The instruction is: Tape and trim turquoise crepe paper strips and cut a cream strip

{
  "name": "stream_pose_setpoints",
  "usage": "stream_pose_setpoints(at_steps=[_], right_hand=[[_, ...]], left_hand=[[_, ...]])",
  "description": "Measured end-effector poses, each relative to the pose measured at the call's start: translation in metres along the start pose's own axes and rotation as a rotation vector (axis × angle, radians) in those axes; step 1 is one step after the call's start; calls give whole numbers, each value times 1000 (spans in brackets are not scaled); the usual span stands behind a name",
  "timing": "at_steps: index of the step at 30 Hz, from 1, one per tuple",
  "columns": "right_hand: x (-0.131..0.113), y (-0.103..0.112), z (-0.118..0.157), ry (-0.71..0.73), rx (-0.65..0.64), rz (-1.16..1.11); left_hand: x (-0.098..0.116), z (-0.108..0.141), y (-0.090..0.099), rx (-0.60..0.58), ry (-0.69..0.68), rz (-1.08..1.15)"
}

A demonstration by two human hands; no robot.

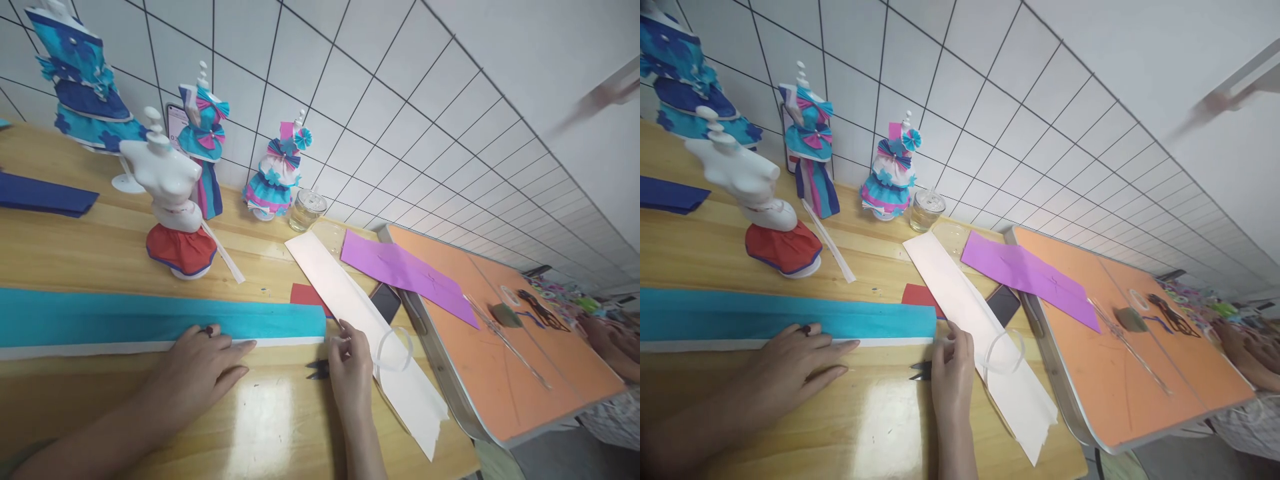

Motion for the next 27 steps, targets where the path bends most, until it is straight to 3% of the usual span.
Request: stream_pose_setpoints(at_steps=[2,6,8,16,27], right_hand=[[-11,0,4,88,-10,38],[-52,-11,18,432,-102,247],[-66,-18,24,536,-125,367],[-59,-24,27,408,-148,722],[-61,-24,27,365,-149,693]], left_hand=[[0,0,-1,-5,-1,3],[-1,0,-3,-13,-2,2],[-2,0,-2,10,2,1],[2,1,-2,11,0,-55],[5,3,-5,55,-20,-100]])
Point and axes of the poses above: each hand's wrist, its own z-axis away from the middle knuckle, its own y-axis out of the back of the hand, x = y × z, the point moved 8 cm from there along -z, towards the middle knuckle, and after that the axes turned 12 degrees about y, right-handed, at the moved point
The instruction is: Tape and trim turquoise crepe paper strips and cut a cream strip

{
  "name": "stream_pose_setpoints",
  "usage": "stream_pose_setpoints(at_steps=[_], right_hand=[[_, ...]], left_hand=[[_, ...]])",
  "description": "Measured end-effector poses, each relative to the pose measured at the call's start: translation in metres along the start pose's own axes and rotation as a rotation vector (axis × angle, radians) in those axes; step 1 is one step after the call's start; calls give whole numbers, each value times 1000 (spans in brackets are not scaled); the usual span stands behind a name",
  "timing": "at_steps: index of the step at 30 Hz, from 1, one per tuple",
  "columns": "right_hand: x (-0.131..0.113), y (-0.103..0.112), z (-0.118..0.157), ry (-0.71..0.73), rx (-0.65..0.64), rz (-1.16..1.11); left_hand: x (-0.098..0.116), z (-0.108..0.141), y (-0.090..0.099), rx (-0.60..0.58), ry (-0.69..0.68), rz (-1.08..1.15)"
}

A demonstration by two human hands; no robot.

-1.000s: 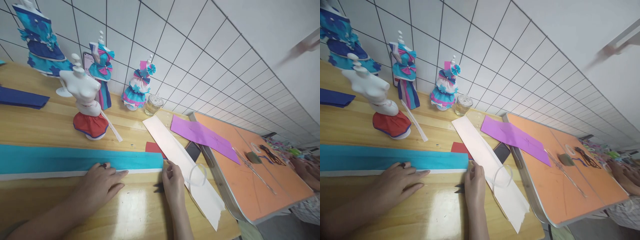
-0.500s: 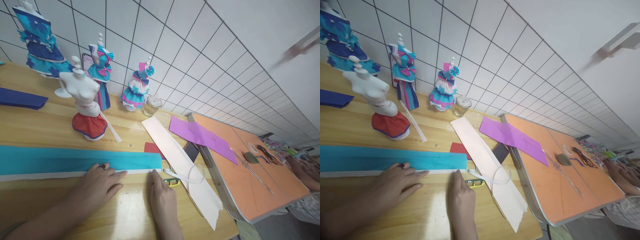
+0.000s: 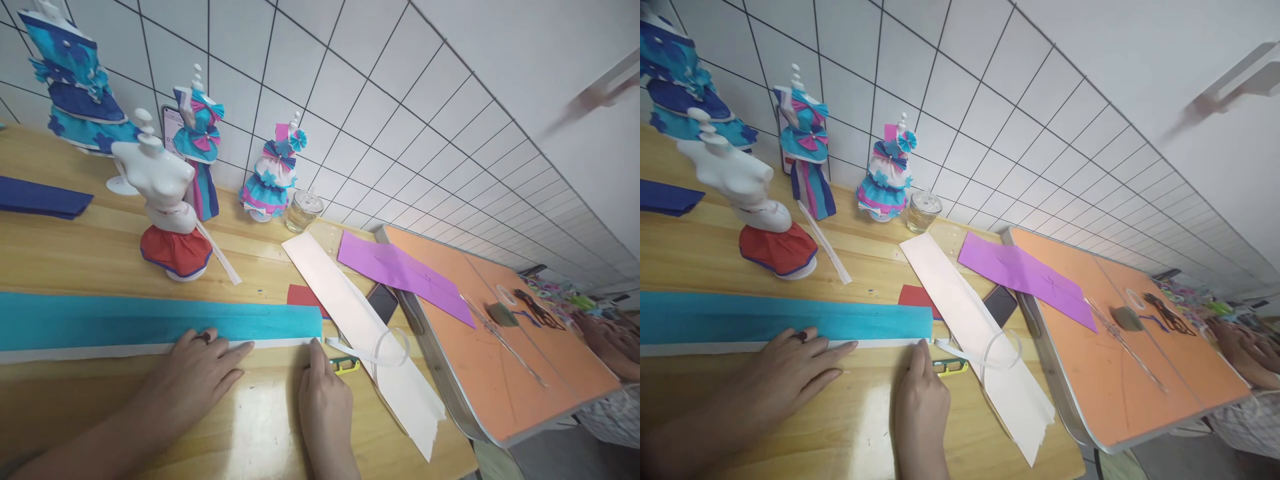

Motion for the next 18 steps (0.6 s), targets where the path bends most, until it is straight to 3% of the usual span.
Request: stream_pose_setpoints(at_steps=[3,6,18], right_hand=[[9,2,2,-61,52,17],[6,3,3,-3,91,-47],[6,-7,3,-19,-21,10]], left_hand=[[0,0,1,21,-1,-13],[2,0,2,30,-12,-37],[9,3,7,85,-54,-145]])
Point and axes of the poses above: each hand's wrist, its own z-axis away from the middle knuckle, its own y-axis out of the back of the hand, x = y × z, the point moved 8 cm from there along -z, towards the middle knuckle, and after that the axes turned 12 degrees about y, right-handed, at the moved point
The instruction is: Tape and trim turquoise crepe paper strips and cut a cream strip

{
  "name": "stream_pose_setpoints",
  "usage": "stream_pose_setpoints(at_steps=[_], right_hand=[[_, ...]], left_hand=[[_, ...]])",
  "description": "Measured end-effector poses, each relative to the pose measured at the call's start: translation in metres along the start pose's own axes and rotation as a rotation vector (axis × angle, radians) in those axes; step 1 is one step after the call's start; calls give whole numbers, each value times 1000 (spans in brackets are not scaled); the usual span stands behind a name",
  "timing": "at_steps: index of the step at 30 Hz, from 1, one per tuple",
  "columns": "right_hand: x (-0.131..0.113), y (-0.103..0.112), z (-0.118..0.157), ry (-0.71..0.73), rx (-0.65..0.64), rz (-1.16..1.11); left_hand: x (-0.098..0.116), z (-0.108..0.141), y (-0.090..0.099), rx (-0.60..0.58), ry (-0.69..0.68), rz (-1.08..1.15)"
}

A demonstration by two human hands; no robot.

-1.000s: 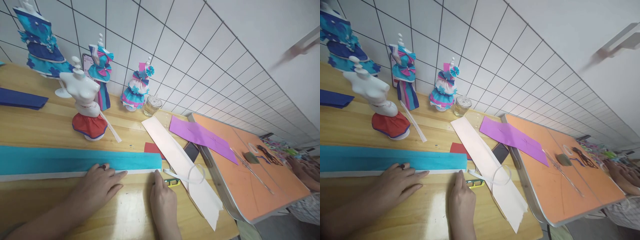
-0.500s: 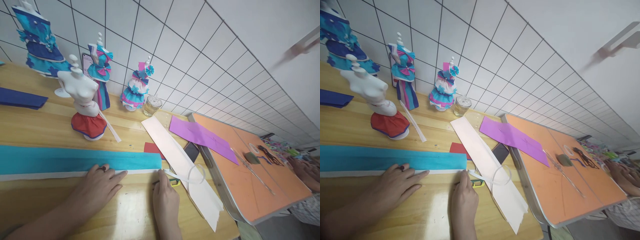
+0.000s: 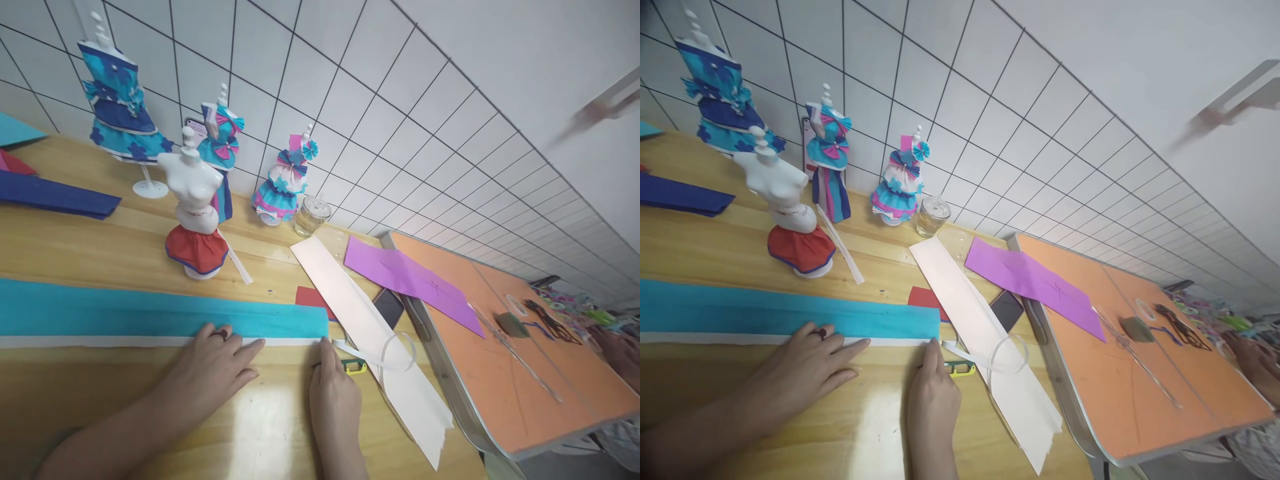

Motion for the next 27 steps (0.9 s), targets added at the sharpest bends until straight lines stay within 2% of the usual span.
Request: stream_pose_setpoints(at_steps=[2,4,8,11,13,19,24,27], right_hand=[[4,-1,1,-33,-10,23],[1,3,1,-4,40,-18],[-31,15,-3,253,125,-187],[-62,19,-5,455,62,-248],[-72,17,-6,507,10,-252],[-59,14,-8,319,36,-107],[-73,12,-3,476,40,-128],[-59,4,-2,343,62,-24]], left_hand=[[1,0,0,-18,0,-11],[2,1,-1,-31,-4,-24],[4,4,-1,-12,-2,-49],[5,6,1,10,2,-64],[5,7,2,14,3,-72],[6,9,4,52,6,-64],[6,11,5,71,15,-70],[6,12,6,96,15,-60]])
Point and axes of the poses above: each hand's wrist, its own z-axis away from the middle knuckle, its own y-axis out of the back of the hand, x = y × z, the point moved 8 cm from there along -z, towards the middle knuckle, and after that the axes turned 12 degrees about y, right-handed, at the moved point
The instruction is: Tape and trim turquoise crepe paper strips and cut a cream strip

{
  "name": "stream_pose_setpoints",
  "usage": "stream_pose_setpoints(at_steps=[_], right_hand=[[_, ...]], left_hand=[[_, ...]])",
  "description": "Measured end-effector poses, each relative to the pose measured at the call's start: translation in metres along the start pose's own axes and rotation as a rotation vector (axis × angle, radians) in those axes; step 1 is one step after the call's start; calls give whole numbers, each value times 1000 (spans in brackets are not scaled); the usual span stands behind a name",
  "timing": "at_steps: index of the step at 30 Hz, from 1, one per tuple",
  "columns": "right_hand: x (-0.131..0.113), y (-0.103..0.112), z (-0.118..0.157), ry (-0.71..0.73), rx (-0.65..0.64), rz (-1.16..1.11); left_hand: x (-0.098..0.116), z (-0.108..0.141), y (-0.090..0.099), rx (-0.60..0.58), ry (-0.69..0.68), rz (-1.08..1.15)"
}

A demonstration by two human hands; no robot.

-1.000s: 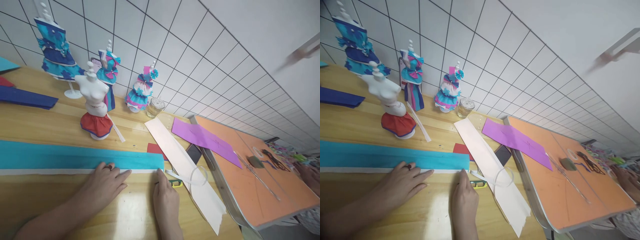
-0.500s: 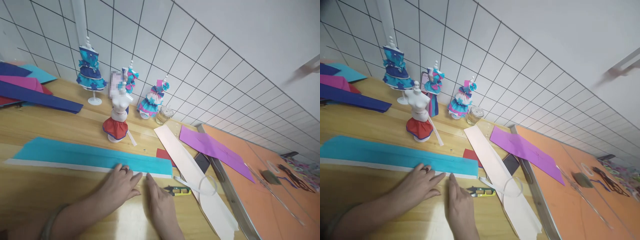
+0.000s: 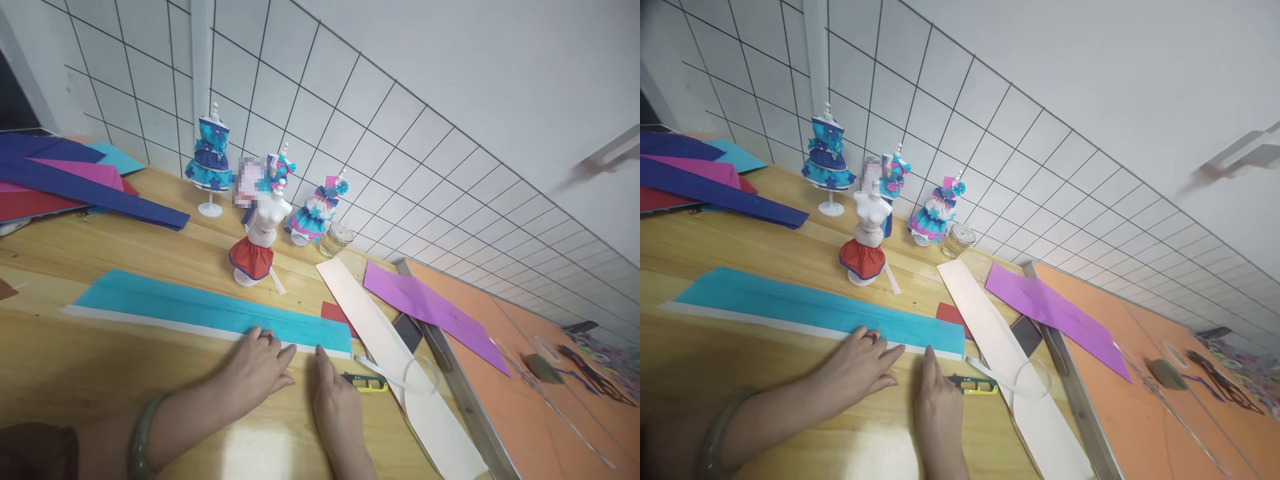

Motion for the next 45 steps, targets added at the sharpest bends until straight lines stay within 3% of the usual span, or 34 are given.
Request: stream_pose_setpoints(at_steps=[5,9,15,20,31,45], right_hand=[[15,-17,10,-119,-131,69],[30,-14,15,-281,-176,106],[32,-13,16,-313,-229,67],[43,-13,21,-447,-286,65],[44,-14,21,-484,-352,-23],[51,-18,26,-515,-300,-68]], left_hand=[[0,2,0,43,-9,30],[-1,3,1,64,-17,38],[-1,5,5,98,-28,45],[0,6,5,120,-41,50],[1,4,3,146,-70,15],[-1,5,0,136,-50,32]])
Point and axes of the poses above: each hand's wrist, its own z-axis away from the middle knuckle, its own y-axis out of the back of the hand, x = y × z, the point moved 8 cm from there along -z, towards the middle knuckle, and after that the axes turned 12 degrees about y, right-handed, at the moved point
